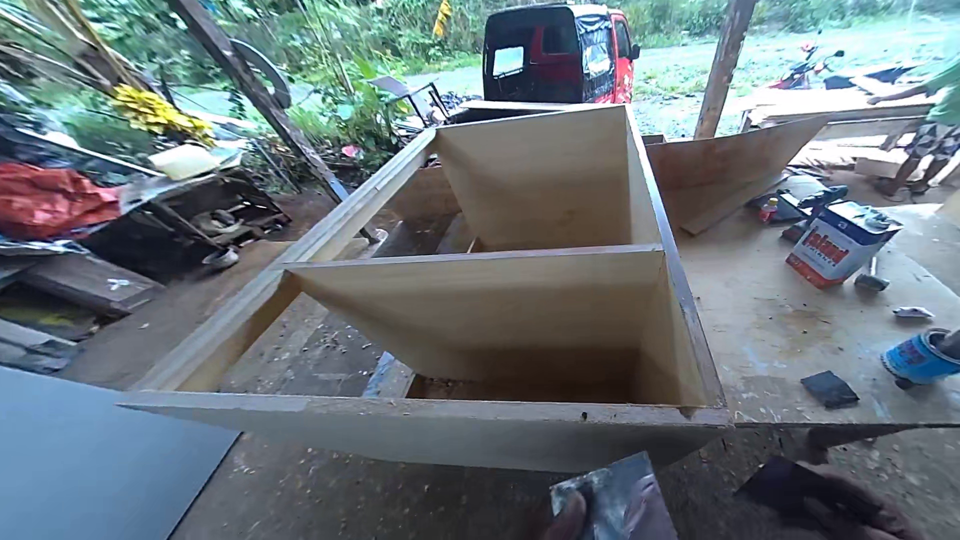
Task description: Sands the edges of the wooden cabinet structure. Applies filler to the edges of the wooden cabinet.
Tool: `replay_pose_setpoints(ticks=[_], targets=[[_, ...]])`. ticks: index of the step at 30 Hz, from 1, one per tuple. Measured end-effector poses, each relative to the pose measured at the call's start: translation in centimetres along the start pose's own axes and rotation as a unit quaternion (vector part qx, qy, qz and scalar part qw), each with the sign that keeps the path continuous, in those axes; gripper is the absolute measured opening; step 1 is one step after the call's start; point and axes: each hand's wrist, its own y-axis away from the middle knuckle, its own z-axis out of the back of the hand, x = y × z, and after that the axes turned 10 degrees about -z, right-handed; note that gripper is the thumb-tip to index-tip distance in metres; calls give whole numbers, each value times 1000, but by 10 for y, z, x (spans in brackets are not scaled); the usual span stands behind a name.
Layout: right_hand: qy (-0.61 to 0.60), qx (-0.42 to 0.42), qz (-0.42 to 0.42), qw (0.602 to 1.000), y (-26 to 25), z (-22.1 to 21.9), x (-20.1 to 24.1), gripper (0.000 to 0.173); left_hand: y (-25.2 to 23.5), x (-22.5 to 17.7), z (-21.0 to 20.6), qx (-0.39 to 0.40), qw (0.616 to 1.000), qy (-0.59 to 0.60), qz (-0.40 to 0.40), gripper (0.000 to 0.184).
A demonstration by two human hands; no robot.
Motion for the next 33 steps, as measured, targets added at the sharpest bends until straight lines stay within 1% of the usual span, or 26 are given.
replay_pose_setpoints(ticks=[2, 3, 5, 7, 9, 11, 13, 15, 16, 17, 19, 20, 21, 23, 26, 28, 31, 33], targets=[[125, -19, 106, 986, 5, -13, 20, 29, -4, 4, 1, -10, 1000, 8, 26, 30], [192, -46, 147, 969, 10, -27, 29, 29, -5, 5, 0, -16, 999, 0, 31, 30], [318, -98, 218, 917, 24, -60, 37, 24, -4, 5, 5, -7, 999, -23, 45, 32], [425, -115, 269, 857, 38, -96, 44, 21, -5, 7, 17, 14, 998, -21, 53, 35], [508, -122, 270, 809, 57, -135, 53, 22, -1, 3, 27, 29, 997, -25, 61, 33], [558, -139, 275, 771, 69, -174, 52, 22, 8, -5, 36, 35, 996, -48, 64, 30], [603, -165, 268, 733, 75, -208, 45, 24, 19, -14, 44, 44, 994, -76, 59, 29], [652, -167, 238, 700, 80, -238, 31, 24, 30, -23, 54, 52, 991, -110, 52, 28], [668, -161, 224, 691, 82, -250, 24, 24, 34, -27, 59, 55, 989, -128, 50, 28], [669, -159, 220, 691, 84, -260, 20, 24, 38, -30, 65, 57, 987, -141, 52, 29], [649, -170, 221, 708, 86, -277, 22, 25, 46, -36, 74, 56, 985, -146, 68, 30], [645, -176, 223, 710, 85, -284, 25, 25, 50, -40, 77, 61, 986, -138, 73, 30], [652, -174, 222, 704, 81, -289, 26, 26, 53, -43, 80, 66, 987, -122, 77, 31], [677, -143, 215, 689, 76, -297, 21, 29, 57, -51, 84, 61, 989, -103, 88, 31], [684, -89, 238, 684, 80, -302, 31, 27, 61, -57, 89, 40, 989, -91, 109, 29], [683, -69, 250, 683, 78, -299, 41, 27, 62, -59, 91, 51, 991, -71, 103, 30], [699, -18, 243, 673, 67, -292, 44, 31, 59, -60, 92, 62, 992, -63, 94, 29], [694, 11, 245, 677, 65, -291, 53, 31, 58, -55, 96, 58, 992, -59, 100, 28]])
